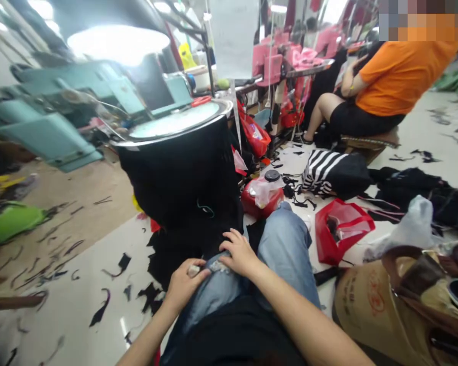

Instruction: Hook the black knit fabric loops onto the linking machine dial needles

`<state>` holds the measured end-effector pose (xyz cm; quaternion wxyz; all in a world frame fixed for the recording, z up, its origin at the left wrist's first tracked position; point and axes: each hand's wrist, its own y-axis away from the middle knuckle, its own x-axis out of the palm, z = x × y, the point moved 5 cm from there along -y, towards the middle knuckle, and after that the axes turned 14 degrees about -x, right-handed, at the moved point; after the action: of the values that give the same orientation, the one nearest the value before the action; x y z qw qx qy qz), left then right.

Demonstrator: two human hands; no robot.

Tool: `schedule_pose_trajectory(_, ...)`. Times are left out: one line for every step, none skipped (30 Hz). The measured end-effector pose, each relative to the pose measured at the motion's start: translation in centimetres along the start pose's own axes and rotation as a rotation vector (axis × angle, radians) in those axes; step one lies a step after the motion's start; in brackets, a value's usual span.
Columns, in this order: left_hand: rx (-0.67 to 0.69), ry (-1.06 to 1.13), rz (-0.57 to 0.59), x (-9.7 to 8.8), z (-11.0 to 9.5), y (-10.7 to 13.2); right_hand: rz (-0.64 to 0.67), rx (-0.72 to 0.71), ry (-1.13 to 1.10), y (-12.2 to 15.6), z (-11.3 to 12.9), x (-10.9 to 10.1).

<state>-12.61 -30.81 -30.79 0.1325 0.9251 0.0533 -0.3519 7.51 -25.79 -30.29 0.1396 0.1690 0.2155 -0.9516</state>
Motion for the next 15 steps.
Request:
schedule_pose_trajectory(-0.001,-0.001,-0.047,0.1,0.0,0.0,0.050,-0.017,0.035,-0.1,0.6,0.6)
schedule_pose_trajectory(0.003,0.001,-0.088,0.1,-0.2,-0.3,0.094,-0.032,0.066,-0.2,1.1,1.0)
schedule_pose_trajectory(0.013,0.005,-0.117,0.3,-0.5,-0.8,0.132,-0.044,0.094,-0.4,1.7,1.3)
schedule_pose_trajectory(0.026,0.009,-0.130,0.5,-0.9,-1.5,0.164,-0.053,0.119,-0.6,2.3,1.4)
schedule_pose_trajectory(0.040,0.013,-0.127,0.9,-1.2,-2.3,0.187,-0.059,0.144,-0.8,2.6,1.4)
schedule_pose_trajectory(0.048,0.016,-0.117,1.3,-1.6,-3.2,0.196,-0.058,0.170,-1.2,2.7,1.3)
schedule_pose_trajectory(0.049,0.020,-0.105,1.8,-1.8,-4.0,0.195,-0.053,0.195,-1.6,2.6,1.1)
schedule_pose_trajectory(0.042,0.024,-0.099,2.2,-1.9,-4.7,0.184,-0.044,0.220,-2.1,2.3,0.7)
schedule_pose_trajectory(0.030,0.029,-0.101,2.4,-1.8,-5.2,0.170,-0.033,0.239,-2.7,1.9,0.3)
schedule_pose_trajectory(0.016,0.035,-0.114,2.4,-1.7,-5.3,0.159,-0.023,0.248,-3.3,1.5,-0.1)
schedule_pose_trajectory(0.005,0.040,-0.135,2.3,-1.6,-5.2,0.151,-0.019,0.244,-4.0,1.3,-0.4)
schedule_pose_trajectory(0.000,0.043,-0.160,2.1,-1.5,-5.0,0.146,-0.021,0.229,-4.6,1.6,-0.6)
schedule_pose_trajectory(-0.001,0.044,-0.188,1.9,-1.3,-4.5,0.142,-0.030,0.203,-5.0,2.3,-0.7)
schedule_pose_trajectory(0.000,0.043,-0.215,1.6,-1.2,-4.1,0.139,-0.043,0.169,-5.2,3.6,-0.7)
schedule_pose_trajectory(0.000,0.038,-0.241,1.4,-1.1,-3.8,0.140,-0.063,0.132,-5.2,5.4,-0.8)
